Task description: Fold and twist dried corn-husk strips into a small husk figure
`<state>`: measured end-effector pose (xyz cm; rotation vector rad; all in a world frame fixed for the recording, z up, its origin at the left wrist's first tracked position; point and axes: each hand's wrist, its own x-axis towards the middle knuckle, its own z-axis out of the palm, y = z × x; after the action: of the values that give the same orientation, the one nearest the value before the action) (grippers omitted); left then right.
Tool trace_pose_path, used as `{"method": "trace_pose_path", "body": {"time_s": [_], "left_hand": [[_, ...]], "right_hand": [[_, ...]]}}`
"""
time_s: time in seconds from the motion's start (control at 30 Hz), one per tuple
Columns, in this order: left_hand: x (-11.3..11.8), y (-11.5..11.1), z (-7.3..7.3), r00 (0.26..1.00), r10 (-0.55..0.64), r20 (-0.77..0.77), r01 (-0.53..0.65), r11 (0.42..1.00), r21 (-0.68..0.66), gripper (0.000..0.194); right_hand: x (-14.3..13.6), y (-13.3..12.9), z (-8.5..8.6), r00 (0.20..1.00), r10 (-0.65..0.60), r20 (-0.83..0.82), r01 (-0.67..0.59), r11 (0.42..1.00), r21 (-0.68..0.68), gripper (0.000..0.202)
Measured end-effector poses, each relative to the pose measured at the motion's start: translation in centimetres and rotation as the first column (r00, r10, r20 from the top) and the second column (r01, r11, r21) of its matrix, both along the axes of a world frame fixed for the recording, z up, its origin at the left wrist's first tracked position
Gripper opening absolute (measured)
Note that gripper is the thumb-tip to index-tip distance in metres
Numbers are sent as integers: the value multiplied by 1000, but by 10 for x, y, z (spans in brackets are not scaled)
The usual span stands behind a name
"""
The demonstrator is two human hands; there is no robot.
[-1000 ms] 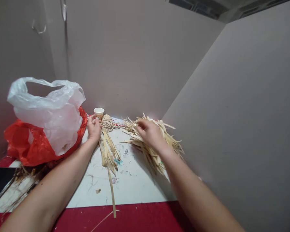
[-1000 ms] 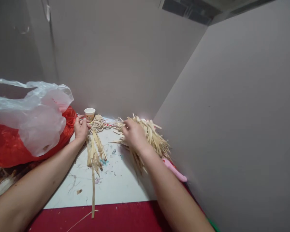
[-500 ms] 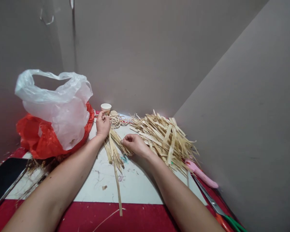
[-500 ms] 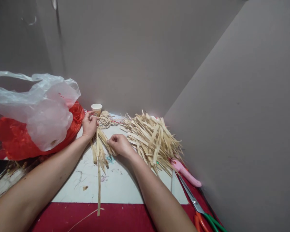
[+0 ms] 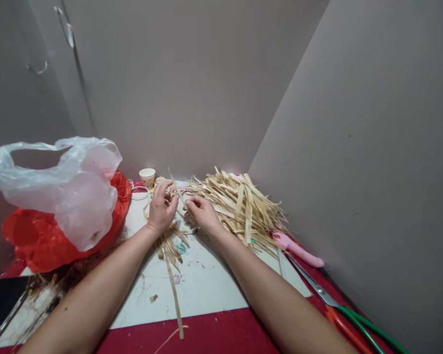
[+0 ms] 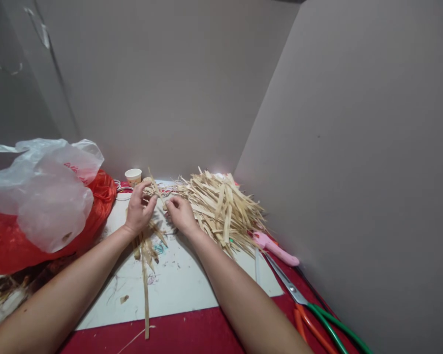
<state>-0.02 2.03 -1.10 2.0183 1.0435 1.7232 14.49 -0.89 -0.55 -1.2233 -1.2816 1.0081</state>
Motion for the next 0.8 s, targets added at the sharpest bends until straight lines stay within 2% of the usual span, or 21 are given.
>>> {"method": "trace_pose_path", "body": {"time_s": [0.03, 0.1, 0.2, 0.27, 0.33, 0.4, 0.53, 0.6, 0.7, 0.73, 0.8], "left_hand": [[1, 0, 1, 999, -19, 46, 22, 998, -65, 27], [2, 2, 2, 985, -116, 125, 142, 964, -223, 19], [3, 5, 3, 939, -248, 238, 330, 844, -422, 28], [1, 7, 4, 915, -248, 318, 382, 785, -488, 29], [-3, 10, 7, 884, -203, 421, 416, 754, -508, 30], [-8, 13, 11, 841, -129, 525, 428, 753, -500, 31], [-17, 20, 14, 764, 13, 645, 397, 779, -486, 29], [-20, 23, 14, 736, 52, 675, 394, 779, -488, 25], [-24, 28, 13, 699, 102, 708, 365, 801, -475, 18], [-26, 30, 13, 683, 125, 720, 346, 812, -470, 17], [-30, 33, 14, 644, 168, 746, 325, 823, -466, 14]], "right_hand": [[0, 1, -2, 999, -34, -16, 34, 999, 41, 22], [-1, 2, -4, 998, -49, -39, 53, 994, 101, 24], [-4, 2, -7, 998, -4, -59, 13, 989, 147, 26], [-7, 0, -6, 995, 45, -94, -34, 993, 112, 26], [-9, -4, -4, 982, 116, -151, -116, 993, 14, 27], [-11, -10, -1, 954, 219, -203, -243, 965, -98, 31], [-14, -20, 4, 852, 473, -225, -517, 830, -210, 28], [-16, -23, 5, 830, 519, -204, -556, 800, -226, 25], [-16, -25, 6, 839, 529, -127, -544, 806, -235, 21], [-16, -26, 7, 826, 556, -96, -561, 791, -243, 21], [-15, -31, 12, 736, 675, -42, -658, 700, -279, 24]]}}
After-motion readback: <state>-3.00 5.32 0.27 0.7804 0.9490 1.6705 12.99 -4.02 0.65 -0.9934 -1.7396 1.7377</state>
